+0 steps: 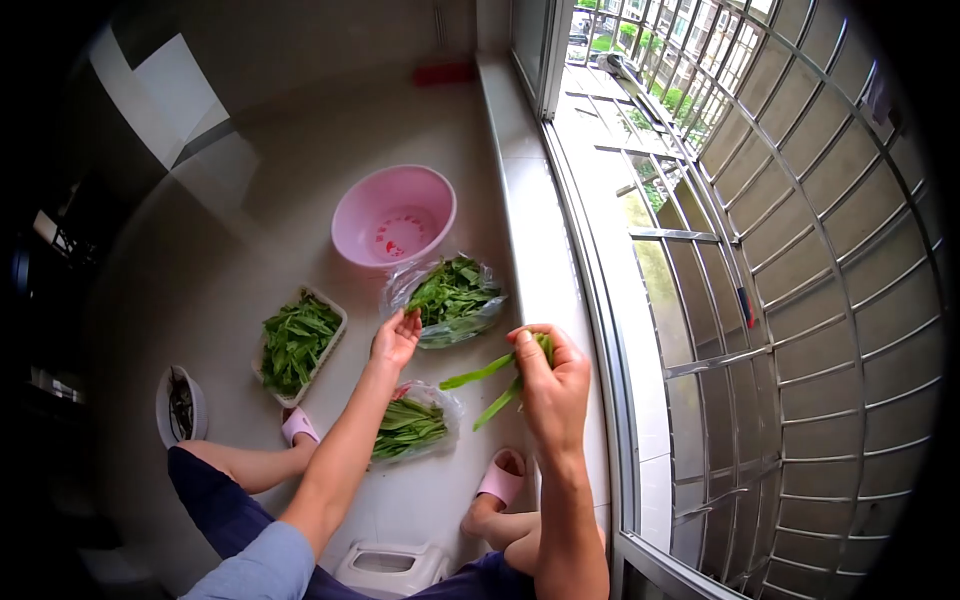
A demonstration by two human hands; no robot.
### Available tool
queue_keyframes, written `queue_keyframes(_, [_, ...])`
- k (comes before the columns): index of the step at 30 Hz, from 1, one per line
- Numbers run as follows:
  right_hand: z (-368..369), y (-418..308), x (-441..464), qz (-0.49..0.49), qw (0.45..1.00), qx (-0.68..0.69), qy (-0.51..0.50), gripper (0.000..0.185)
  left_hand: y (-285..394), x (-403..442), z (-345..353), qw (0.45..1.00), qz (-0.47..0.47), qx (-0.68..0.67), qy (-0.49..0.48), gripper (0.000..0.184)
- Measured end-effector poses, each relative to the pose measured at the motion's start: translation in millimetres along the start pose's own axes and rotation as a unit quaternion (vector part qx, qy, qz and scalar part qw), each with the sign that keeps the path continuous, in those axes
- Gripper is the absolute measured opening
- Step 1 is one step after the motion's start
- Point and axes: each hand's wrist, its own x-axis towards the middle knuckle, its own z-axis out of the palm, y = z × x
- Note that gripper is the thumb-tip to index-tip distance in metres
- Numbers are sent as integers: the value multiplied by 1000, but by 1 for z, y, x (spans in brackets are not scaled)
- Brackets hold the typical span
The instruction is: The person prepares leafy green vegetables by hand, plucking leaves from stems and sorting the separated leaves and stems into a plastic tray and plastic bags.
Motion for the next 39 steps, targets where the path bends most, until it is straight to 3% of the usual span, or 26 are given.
queue_keyframes(2, [-2,0,4,-10,999,-32,10,15,-3,36,3,999,-33,35,-6,31])
queue_keyframes(4, [-4,-5,6,6,999,-16,45,14,-7,57,0,976,-61,179,110,54])
queue_keyframes(5, [-3,-5,6,5,999,-26,45,14,-7,61,-9,949,-51,300,84,68])
queue_keyframes(6, [1,-5,6,9,998,-44,39,12,0,48,-6,886,-21,461,40,66])
queue_keyframes(7, [5,-2,4,9,997,-69,18,12,-10,67,-31,858,82,507,-5,62])
queue_keyframes(8, [9,4,3,9,996,-94,-1,11,-11,38,-18,889,94,448,-20,52])
queue_keyframes(10, [23,20,-1,-69,988,-137,-25,12,-6,-6,-21,921,30,362,-140,36])
queue_keyframes(11, [28,23,-4,-100,979,-174,-35,11,-6,-26,-32,906,-25,381,-183,30])
queue_keyframes(12, [33,25,-6,-131,968,-210,-48,10,-8,-45,-48,864,-62,451,-214,23])
queue_keyframes(13, [37,25,-10,-143,959,-239,-54,9,-7,-68,-62,777,-116,517,-340,21])
queue_keyframes(14, [43,24,-14,-155,950,-265,-60,9,-11,-94,-78,715,-215,594,-300,23])
queue_keyframes(15, [48,22,-18,-155,948,-268,-75,7,-18,-110,-111,642,-312,603,-355,25])
queue_keyframes(16, [53,23,-21,-172,940,-282,-86,6,-33,-124,-160,549,-398,647,-348,31])
queue_keyframes(17, [59,25,-24,-184,932,-296,-96,6,-48,-143,-208,447,-432,689,-372,42])
queue_keyframes(18, [64,29,-26,-197,923,-311,-107,5,-62,-167,-254,379,-424,714,-409,54])
queue_keyframes(19, [68,31,-28,-214,916,-317,-121,5,-79,-184,-304,272,-399,725,-492,61])
queue_keyframes(20, [73,33,-29,-219,912,-320,-131,6,-88,-208,-326,232,-405,723,-509,63])
queue_keyframes(22, [81,34,-32,-228,906,-326,-147,5,-100,-256,-347,352,-353,742,-447,57])
queue_keyframes(24, [88,35,-35,-224,905,-327,-155,5,-103,-264,-343,399,-345,770,-360,56])
queue_keyframes(28, [100,37,-35,-226,896,-342,-171,6,-108,-262,-333,379,-348,837,-185,57])
queue_keyframes(31, [111,33,-30,-218,895,-356,-159,4,-107,-283,-329,370,-366,846,-112,59])
queue_keyframes(36, [127,63,0,-143,889,-393,-186,4,-106,-289,-294,381,-424,817,-85,53])
queue_keyframes(39, [135,71,38,-158,883,-400,-189,2,-135,-278,-293,385,-425,803,-162,47])
